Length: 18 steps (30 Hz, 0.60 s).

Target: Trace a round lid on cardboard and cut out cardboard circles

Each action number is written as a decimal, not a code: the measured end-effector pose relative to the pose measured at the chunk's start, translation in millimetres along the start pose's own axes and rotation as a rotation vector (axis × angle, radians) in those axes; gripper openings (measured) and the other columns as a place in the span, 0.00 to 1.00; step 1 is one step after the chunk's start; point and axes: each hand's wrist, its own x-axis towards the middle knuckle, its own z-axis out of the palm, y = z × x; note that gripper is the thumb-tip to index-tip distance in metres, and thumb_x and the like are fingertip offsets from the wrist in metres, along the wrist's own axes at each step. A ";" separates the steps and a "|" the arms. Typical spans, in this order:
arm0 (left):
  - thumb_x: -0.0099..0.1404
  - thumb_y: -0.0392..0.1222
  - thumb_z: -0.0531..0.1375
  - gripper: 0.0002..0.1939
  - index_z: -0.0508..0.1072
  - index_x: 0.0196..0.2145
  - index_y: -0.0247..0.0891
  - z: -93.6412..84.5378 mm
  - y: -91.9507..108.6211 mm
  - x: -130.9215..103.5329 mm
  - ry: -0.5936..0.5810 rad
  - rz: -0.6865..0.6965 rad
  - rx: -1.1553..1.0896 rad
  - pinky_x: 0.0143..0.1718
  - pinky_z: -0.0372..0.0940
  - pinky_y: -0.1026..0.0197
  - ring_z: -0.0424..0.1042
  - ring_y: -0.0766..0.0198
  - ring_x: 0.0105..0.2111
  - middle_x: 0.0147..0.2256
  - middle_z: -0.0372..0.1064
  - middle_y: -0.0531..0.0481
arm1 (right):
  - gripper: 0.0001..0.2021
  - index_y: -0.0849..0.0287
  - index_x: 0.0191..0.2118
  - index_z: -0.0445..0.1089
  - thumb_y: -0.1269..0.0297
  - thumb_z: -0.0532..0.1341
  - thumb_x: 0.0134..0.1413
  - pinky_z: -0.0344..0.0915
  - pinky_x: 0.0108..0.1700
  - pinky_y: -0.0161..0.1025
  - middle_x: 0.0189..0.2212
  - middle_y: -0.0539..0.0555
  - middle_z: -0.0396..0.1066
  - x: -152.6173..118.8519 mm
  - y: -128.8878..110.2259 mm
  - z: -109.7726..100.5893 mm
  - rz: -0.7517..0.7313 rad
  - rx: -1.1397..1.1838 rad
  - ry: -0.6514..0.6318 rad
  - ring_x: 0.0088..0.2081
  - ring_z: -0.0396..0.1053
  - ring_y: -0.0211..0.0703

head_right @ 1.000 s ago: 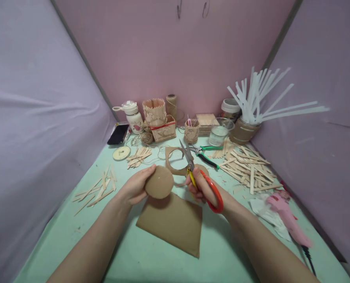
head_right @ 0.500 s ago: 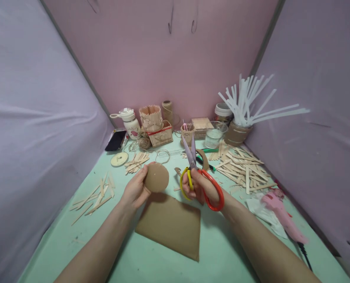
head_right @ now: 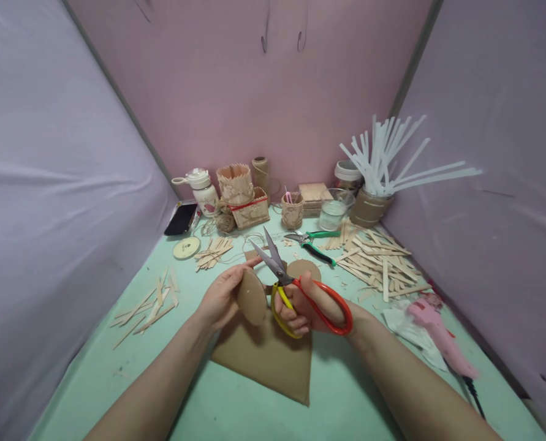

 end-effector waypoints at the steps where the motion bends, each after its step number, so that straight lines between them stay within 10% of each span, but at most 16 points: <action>1: 0.57 0.51 0.66 0.15 0.76 0.30 0.33 -0.9 -0.9 0.0 -0.032 -0.025 -0.001 0.35 0.66 0.63 0.74 0.64 0.31 0.46 0.75 0.42 | 0.40 0.60 0.35 0.61 0.21 0.52 0.36 0.41 0.23 0.33 0.24 0.43 0.52 -0.4 -0.5 0.1 0.005 0.018 -0.026 0.20 0.42 0.30; 14: 0.56 0.52 0.67 0.17 0.76 0.34 0.34 -5.3 -14.2 0.0 -0.170 -0.187 0.042 0.36 0.67 0.63 0.74 0.62 0.30 0.30 0.76 0.45 | 0.46 0.59 0.27 0.61 0.15 0.40 0.25 0.47 0.20 0.34 0.19 0.43 0.50 -5.1 9.0 -4.0 0.069 -0.108 -0.215 0.19 0.46 0.32; 18: 0.58 0.53 0.66 0.16 0.76 0.33 0.35 -2.7 -8.6 -0.5 -0.159 -0.120 0.097 0.38 0.67 0.62 0.75 0.60 0.35 0.35 0.78 0.44 | 0.51 0.57 0.25 0.62 0.15 0.28 0.18 0.52 0.19 0.37 0.18 0.48 0.54 -12.7 12.5 -10.9 0.070 -0.333 0.039 0.19 0.50 0.36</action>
